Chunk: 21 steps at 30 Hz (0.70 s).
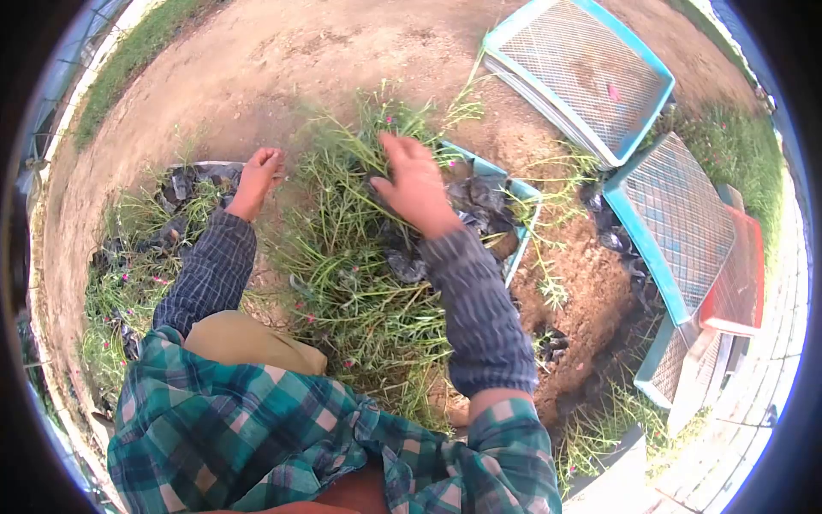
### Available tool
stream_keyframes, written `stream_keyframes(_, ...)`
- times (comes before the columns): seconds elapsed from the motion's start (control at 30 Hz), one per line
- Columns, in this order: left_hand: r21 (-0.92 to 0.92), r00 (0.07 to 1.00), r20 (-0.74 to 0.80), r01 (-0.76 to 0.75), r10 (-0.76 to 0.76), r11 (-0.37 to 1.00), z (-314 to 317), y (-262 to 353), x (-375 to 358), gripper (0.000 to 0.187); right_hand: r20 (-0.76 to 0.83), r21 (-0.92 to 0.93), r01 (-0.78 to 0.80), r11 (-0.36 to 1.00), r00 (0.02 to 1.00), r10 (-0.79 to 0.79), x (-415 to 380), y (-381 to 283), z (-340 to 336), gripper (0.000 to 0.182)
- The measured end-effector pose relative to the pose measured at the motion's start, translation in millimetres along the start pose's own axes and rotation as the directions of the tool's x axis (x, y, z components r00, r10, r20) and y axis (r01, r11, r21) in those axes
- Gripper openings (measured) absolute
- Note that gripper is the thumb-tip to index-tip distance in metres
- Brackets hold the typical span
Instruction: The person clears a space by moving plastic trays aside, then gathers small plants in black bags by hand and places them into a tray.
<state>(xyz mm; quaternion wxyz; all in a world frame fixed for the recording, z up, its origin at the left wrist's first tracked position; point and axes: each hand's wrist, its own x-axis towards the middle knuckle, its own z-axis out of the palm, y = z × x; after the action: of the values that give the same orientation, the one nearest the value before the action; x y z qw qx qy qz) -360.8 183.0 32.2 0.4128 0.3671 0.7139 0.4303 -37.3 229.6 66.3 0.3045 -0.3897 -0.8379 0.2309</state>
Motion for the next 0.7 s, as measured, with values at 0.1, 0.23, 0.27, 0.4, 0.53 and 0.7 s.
stream_keyframes(0.1,0.100,0.995,0.050,-0.089,0.085,0.991,-12,-14,21,0.024,-0.407,-0.231,-0.162,0.959,0.912,0.056,-45,14,-42,0.043)
stream_keyframes(0.23,0.334,0.965,0.219,-0.215,0.146,0.918,21,-48,31,0.040,-0.529,-0.147,-0.780,0.609,0.582,0.618,-172,97,-54,0.020)
stream_keyframes(0.27,0.432,0.945,0.324,-0.187,0.042,0.882,32,-46,26,0.044,-0.416,-0.051,-0.823,0.566,0.533,0.737,-196,100,-50,0.021)
stream_keyframes(0.4,0.374,0.849,0.525,-0.166,-0.061,0.912,56,-34,-2,0.044,-0.209,0.080,-0.896,0.436,0.413,0.887,-239,93,-32,0.049)
stream_keyframes(0.53,0.298,0.792,0.597,-0.367,0.128,0.881,55,-70,12,0.036,-0.328,0.341,-0.806,0.485,0.381,0.864,-277,146,2,0.050)
stream_keyframes(0.7,0.295,0.823,0.549,-0.352,0.144,0.888,60,-57,-4,0.036,-0.474,0.236,-0.812,0.535,0.384,0.792,-268,140,9,0.042)
